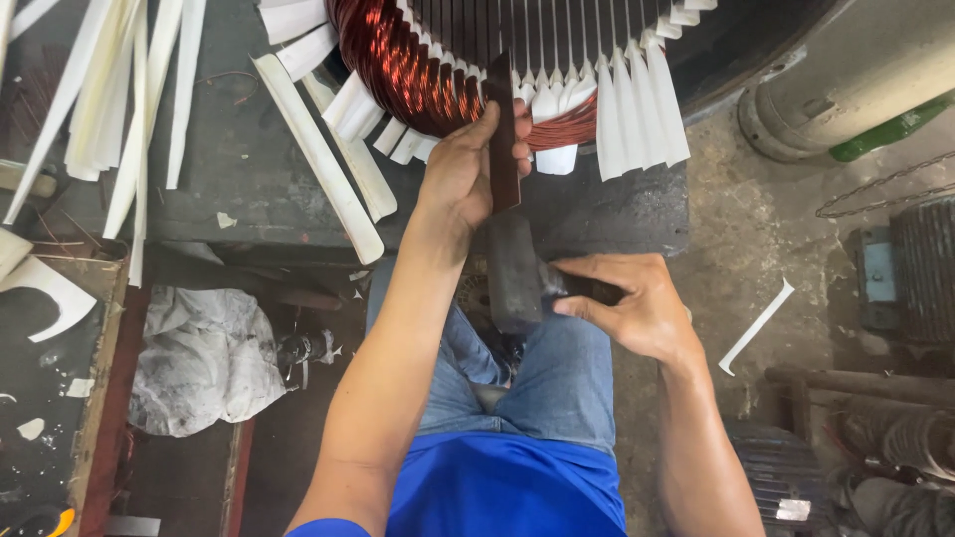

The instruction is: A worker is seen winding and insulating a large electric motor stator, manually inserting white plastic strips and using a mallet to seat the copper coils.

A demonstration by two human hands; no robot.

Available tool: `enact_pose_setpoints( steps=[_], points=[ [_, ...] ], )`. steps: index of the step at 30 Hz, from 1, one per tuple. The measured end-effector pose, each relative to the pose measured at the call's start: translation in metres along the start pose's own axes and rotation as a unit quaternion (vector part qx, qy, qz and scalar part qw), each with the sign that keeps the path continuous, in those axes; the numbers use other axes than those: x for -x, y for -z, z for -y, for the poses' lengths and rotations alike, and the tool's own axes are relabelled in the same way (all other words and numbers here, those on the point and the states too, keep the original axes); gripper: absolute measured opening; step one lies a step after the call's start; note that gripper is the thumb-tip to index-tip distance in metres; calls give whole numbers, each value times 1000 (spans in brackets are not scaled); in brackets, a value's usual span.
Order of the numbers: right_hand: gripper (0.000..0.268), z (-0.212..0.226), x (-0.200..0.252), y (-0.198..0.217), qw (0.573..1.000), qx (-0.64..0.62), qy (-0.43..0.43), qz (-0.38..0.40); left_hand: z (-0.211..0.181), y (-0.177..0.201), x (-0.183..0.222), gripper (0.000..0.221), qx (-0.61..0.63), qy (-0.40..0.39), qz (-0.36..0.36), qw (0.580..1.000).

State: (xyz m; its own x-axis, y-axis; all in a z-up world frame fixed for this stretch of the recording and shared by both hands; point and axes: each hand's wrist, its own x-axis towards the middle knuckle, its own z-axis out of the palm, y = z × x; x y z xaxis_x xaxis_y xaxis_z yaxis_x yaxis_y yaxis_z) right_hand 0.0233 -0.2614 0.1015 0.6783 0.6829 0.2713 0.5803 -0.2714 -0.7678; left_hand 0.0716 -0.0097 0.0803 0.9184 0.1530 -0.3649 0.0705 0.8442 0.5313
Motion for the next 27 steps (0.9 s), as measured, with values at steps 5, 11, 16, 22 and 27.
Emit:
enact_pose_setpoints(
  steps=[5,11,16,22,27],
  points=[
    [42,-4,1,-6,1000,-4,-1,-12,2,0,-2,41,7,0,-3,1000],
    [35,-9,16,24,991,-112,36,65,15,32,25,39,-100,-36,39,994],
    [35,-19,16,56,992,-10,-110,55,25,70,91,48,-278,-60,-41,958],
    [35,-15,-2,57,975,77,-207,-24,27,62,111,89,-412,-121,-30,903],
    [35,-47,40,11,938,-60,-322,-116,71,74,150,44,-138,4,-24,990]
  ],
)
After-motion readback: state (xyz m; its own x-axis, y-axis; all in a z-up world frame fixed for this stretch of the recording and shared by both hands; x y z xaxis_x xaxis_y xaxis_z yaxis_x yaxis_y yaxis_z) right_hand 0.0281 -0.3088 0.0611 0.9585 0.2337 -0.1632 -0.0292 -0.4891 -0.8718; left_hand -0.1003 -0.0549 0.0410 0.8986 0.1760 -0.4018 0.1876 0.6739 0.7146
